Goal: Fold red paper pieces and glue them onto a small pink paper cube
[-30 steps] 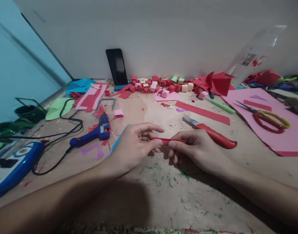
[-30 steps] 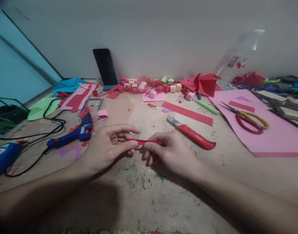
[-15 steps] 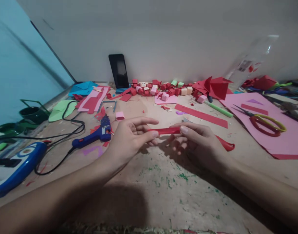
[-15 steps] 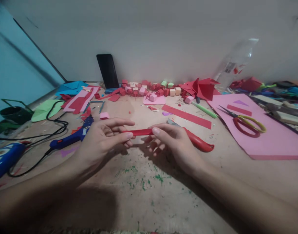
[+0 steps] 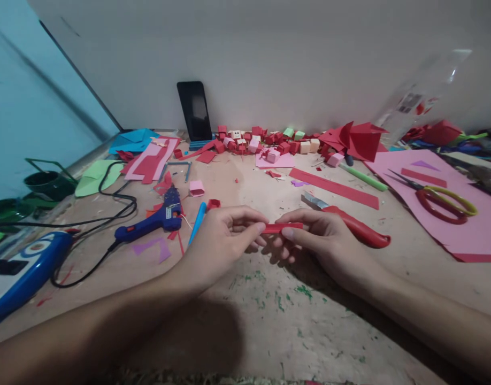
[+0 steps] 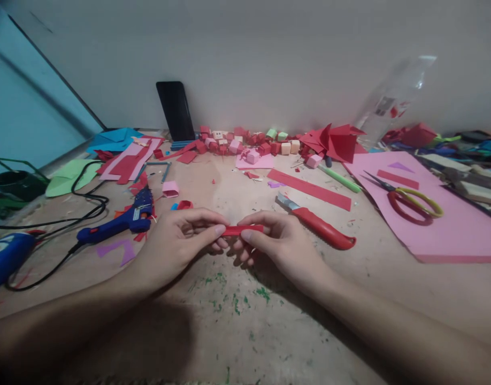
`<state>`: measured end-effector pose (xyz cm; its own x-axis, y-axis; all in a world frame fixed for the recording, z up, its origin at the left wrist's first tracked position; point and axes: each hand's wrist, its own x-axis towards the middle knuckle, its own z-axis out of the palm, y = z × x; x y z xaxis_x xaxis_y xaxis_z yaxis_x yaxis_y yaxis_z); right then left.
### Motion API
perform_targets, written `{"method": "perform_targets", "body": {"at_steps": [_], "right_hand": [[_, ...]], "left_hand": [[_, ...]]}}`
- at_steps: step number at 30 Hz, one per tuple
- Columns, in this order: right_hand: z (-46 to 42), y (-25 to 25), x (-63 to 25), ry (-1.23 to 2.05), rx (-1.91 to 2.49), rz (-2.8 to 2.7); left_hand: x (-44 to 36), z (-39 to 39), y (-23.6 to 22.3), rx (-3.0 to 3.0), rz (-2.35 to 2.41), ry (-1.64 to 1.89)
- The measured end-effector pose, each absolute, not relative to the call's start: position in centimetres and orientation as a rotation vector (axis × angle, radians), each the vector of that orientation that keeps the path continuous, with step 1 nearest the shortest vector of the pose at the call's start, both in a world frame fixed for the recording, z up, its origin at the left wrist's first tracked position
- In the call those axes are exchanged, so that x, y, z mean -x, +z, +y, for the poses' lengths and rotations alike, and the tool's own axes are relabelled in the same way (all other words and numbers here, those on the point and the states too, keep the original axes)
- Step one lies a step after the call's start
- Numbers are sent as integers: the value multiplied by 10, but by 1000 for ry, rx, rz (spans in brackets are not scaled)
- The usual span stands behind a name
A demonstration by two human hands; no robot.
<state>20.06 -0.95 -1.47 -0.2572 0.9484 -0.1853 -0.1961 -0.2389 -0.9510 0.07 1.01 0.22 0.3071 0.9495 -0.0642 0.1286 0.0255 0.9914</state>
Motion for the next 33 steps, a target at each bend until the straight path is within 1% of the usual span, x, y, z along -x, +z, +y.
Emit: {"method": "perform_targets", "body": {"at_steps": [7, 10, 12, 16, 20, 25, 33], "right_hand": [[-10, -15, -198, 1691, 1002, -983], [-13, -13, -196, 1683, 1006, -1012], [-13, -10, -197, 1714, 981, -1060], [-12, -7, -202, 1705, 1037, -1170], [-9, -8, -206, 1611, 1165, -1274], [-8, -8, -205, 1680, 1195, -1253], [-7, -5, -208, 1777, 1162, -1256]], "left_hand": [[-5, 0, -4, -1494, 993, 760], [-4, -3, -1, -1690, 974, 715], [-2, -2, 2, -1848, 995, 773], [5, 4, 8, -2055, 1022, 1010], [12, 13, 9, -2236, 886, 1034], [14, 16, 4, -2129, 804, 928], [12, 16, 3, -2057, 818, 925]]}}
